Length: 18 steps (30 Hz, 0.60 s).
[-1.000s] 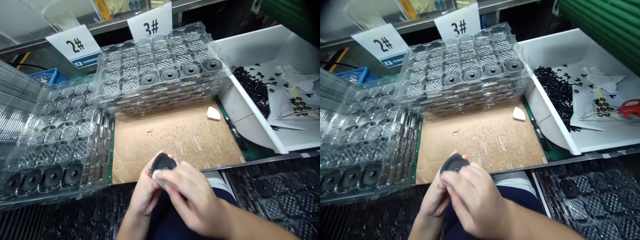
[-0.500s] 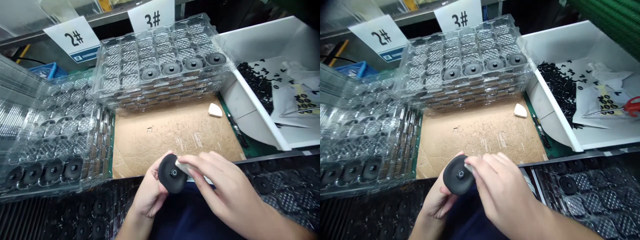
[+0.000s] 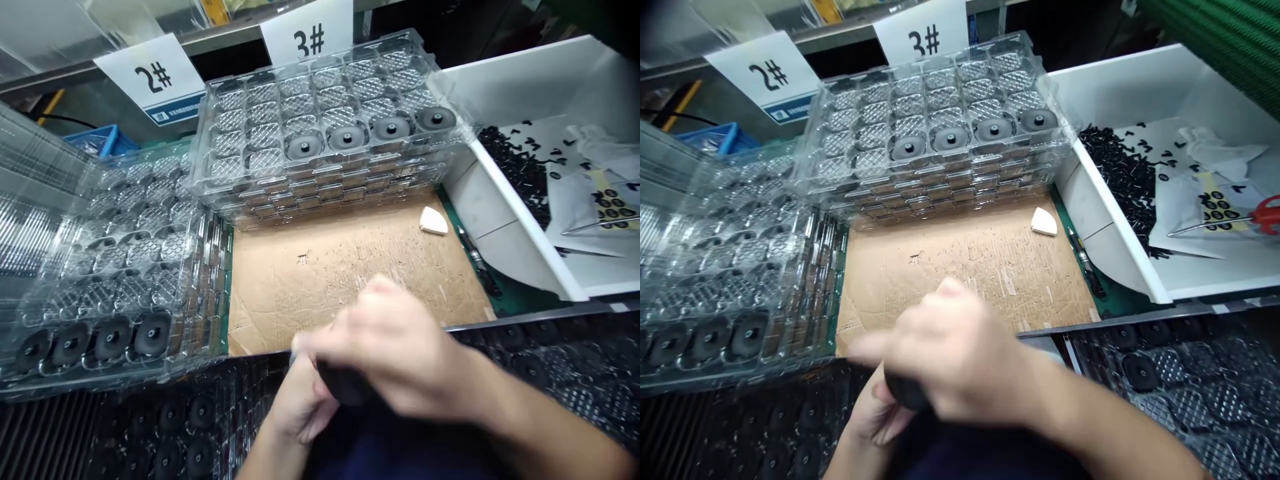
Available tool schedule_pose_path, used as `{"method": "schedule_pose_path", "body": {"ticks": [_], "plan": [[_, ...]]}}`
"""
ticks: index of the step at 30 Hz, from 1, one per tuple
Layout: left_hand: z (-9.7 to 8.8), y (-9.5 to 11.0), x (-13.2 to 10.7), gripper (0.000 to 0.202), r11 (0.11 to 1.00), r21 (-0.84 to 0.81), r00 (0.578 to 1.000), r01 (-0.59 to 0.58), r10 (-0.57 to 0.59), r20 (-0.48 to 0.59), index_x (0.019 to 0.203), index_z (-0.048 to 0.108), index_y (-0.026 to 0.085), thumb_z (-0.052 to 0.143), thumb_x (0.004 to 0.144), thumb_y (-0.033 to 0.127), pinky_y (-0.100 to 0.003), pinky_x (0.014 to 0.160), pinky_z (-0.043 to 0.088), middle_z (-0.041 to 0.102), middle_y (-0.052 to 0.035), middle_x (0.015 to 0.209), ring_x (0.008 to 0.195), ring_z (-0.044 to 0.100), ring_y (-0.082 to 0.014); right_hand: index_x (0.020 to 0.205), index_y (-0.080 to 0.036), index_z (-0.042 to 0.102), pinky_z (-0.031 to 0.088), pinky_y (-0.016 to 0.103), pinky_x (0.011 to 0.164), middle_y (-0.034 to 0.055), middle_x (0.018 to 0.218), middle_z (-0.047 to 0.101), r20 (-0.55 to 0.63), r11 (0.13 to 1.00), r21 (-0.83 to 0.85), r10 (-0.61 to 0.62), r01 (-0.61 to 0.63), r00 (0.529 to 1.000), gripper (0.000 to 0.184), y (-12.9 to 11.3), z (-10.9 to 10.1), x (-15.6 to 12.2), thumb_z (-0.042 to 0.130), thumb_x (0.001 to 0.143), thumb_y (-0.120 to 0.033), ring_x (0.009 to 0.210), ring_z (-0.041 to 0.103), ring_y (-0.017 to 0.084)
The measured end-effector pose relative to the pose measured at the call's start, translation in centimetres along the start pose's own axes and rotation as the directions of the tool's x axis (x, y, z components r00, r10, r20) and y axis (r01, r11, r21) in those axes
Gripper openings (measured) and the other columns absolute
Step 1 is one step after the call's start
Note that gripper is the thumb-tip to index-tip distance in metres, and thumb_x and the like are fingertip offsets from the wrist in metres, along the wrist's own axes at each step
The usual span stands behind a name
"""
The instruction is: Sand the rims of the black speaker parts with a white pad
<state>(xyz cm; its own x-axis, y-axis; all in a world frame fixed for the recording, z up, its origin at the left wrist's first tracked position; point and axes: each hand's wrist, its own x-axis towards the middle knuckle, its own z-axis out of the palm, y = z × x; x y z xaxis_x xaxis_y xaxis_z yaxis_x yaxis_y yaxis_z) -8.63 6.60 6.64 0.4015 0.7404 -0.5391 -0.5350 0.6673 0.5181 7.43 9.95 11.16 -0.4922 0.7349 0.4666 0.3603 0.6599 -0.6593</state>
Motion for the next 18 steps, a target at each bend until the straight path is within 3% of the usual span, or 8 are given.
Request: {"method": "schedule_pose_path", "body": {"ticks": [2, 4, 5, 8, 11, 15, 16, 18], "plan": [[0.1, 0.3, -0.1, 0.058, 0.998, -0.052, 0.996, 0.036, -0.032, 0.084, 0.102, 0.07, 0.022, 0.087, 0.048, 0.037, -0.029, 0.077, 0.055, 0.07, -0.0049, 0.103, 0.094, 0.067, -0.0265, 0.108, -0.02, 0.064, 0.04, 0.029, 0.068, 0.0009, 0.085, 0.067, -0.101, 0.962, -0.051, 0.262, -0.268, 0.96, 0.023, 2.1, 0.1, -1.0, 0.046, 0.094, -0.02, 0.07, 0.056, 0.014], [0.0, 0.7, -0.3, 0.058, 0.993, -0.096, 0.989, 0.069, -0.055, 0.137, 0.109, 0.067, 0.027, 0.085, 0.054, 0.034, -0.028, 0.08, 0.055, 0.066, -0.0049, 0.116, 0.1, 0.065, -0.0259, 0.109, -0.021, 0.065, 0.042, 0.028, 0.065, 0.0019, 0.084, 0.066, -0.154, 0.86, -0.092, 0.485, -0.502, 0.861, 0.022, 4.0, 0.9, -3.0, 0.05, 0.093, -0.024, 0.067, 0.056, 0.015], [-0.2, 0.8, -0.3, 0.059, 0.991, -0.113, 0.988, 0.075, -0.059, 0.144, 0.111, 0.066, 0.028, 0.085, 0.056, 0.034, -0.028, 0.082, 0.054, 0.065, -0.0055, 0.12, 0.103, 0.064, -0.0263, 0.111, -0.022, 0.065, 0.043, 0.028, 0.064, 0.0024, 0.084, 0.066, -0.143, 0.822, -0.104, 0.545, -0.56, 0.826, 0.024, 4.6, 1.7, -4.3, 0.049, 0.093, -0.026, 0.067, 0.056, 0.015], [-0.8, 0.8, -0.1, 0.06, 0.984, -0.163, 0.988, 0.064, -0.039, 0.147, 0.11, 0.067, 0.026, 0.085, 0.053, 0.038, -0.028, 0.084, 0.054, 0.065, -0.0064, 0.12, 0.103, 0.064, -0.0258, 0.106, -0.023, 0.067, 0.046, 0.03, 0.065, 0.0028, 0.083, 0.068, -0.022, 0.814, -0.094, 0.575, -0.574, 0.818, 0.026, 5.3, 4.5, -8.3, 0.045, 0.095, -0.028, 0.07, 0.061, 0.017], [-1.2, 0.5, 0.4, 0.059, 0.978, -0.201, 0.99, 0.05, -0.023, 0.137, 0.109, 0.067, 0.025, 0.081, 0.055, 0.043, -0.028, 0.084, 0.054, 0.065, -0.0066, 0.119, 0.102, 0.065, -0.0251, 0.099, -0.024, 0.069, 0.046, 0.029, 0.06, 0.0013, 0.076, 0.068, 0.029, 0.812, -0.079, 0.582, -0.579, 0.812, 0.024, 4.6, 5.4, -9.6, 0.045, 0.094, -0.028, 0.068, 0.062, 0.017], [-0.9, 0.0, 1.0, 0.058, 0.987, -0.161, 0.996, 0.018, -0.004, 0.084, 0.111, 0.065, 0.025, 0.08, 0.058, 0.042, -0.03, 0.086, 0.053, 0.064, -0.0057, 0.12, 0.105, 0.063, -0.0272, 0.115, -0.022, 0.061, 0.048, 0.029, 0.062, 0.0051, 0.096, 0.067, -0.167, 0.782, -0.002, 0.614, -0.623, 0.771, 0.026, 2.0, 2.7, -5.7, 0.047, 0.094, -0.028, 0.079, 0.063, 0.018], [-0.8, -0.1, 1.0, 0.06, 0.989, -0.146, 0.998, -0.003, 0.012, 0.059, 0.113, 0.064, 0.025, 0.08, 0.058, 0.043, -0.031, 0.087, 0.052, 0.064, -0.0055, 0.12, 0.107, 0.062, -0.0272, 0.115, -0.023, 0.06, 0.049, 0.03, 0.067, 0.0053, 0.101, 0.066, -0.244, 0.811, 0.023, 0.571, -0.584, 0.784, 0.024, 1.1, 2.0, -4.3, 0.048, 0.094, -0.026, 0.084, 0.062, 0.019], [-0.6, -0.4, 1.1, 0.064, 0.992, -0.118, 0.999, -0.052, 0.052, -0.005, 0.118, 0.061, 0.026, 0.08, 0.059, 0.044, -0.032, 0.093, 0.049, 0.064, -0.0052, 0.119, 0.111, 0.058, -0.0267, 0.115, -0.019, 0.059, 0.048, 0.033, 0.075, 0.0066, 0.104, 0.066, -0.294, 0.914, 0.004, 0.388, -0.405, 0.874, 0.025, -0.6, 1.4, -2.0, 0.046, 0.093, -0.019, 0.088, 0.061, 0.02]]}}
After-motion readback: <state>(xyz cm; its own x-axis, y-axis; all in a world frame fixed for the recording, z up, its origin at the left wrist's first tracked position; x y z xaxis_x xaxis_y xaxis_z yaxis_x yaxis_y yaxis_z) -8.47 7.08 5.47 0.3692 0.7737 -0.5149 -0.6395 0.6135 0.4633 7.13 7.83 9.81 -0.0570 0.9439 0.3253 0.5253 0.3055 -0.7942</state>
